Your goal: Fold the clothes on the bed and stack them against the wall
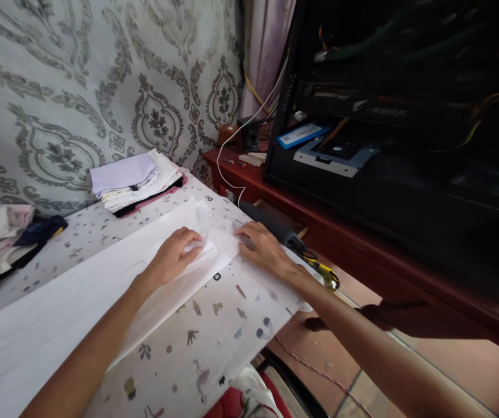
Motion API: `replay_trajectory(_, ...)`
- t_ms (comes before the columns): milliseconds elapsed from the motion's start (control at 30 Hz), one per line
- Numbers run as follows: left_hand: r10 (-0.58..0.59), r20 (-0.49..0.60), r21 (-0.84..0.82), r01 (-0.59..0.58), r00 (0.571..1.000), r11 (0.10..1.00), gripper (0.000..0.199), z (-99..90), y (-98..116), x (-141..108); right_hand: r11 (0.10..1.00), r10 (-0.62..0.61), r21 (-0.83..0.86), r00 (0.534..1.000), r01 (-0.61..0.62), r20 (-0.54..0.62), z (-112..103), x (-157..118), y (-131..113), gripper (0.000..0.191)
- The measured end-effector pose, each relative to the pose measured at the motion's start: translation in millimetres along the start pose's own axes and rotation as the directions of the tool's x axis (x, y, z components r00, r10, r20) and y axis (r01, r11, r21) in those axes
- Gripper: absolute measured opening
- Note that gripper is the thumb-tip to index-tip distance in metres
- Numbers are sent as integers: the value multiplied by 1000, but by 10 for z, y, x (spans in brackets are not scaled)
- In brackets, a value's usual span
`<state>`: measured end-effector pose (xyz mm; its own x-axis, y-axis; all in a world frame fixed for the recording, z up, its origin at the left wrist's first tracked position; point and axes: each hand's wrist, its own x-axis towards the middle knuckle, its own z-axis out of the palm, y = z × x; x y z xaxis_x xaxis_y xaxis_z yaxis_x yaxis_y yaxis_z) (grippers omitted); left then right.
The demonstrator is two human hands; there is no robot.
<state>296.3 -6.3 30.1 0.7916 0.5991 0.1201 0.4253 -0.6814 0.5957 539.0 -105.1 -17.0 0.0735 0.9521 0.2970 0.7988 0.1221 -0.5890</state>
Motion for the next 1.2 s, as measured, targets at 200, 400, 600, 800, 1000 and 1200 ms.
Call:
replay_trajectory(200,58,36,352,-67,998,933,21,158,8,-174,997,78,-6,996,-78,34,65,105,-48,8)
replay_trajectory(400,63,43,412,-75,997,908,21,144,59,-142,996,79,51,997,-80,9,-22,127,30,5)
replay_trajectory(600,0,-184,189,35,983,981,16,55,86,-170,892,181,393,972,-225,147,67,835,-252,8)
replay_trajectory(800,-40,-403,60,70,915,996,13,-40,70,-162,512,398,519,725,-684,563,428,1718,-377,28)
replay_trajectory(1000,52,-374,108,-12,926,994,18,-36,101,-141,367,361,477,595,-798,718,539,2048,-261,38)
replay_trajectory(1200,155,-314,224,-86,937,971,22,48,134,-134,234,307,528,578,-816,756,552,2180,-199,35)
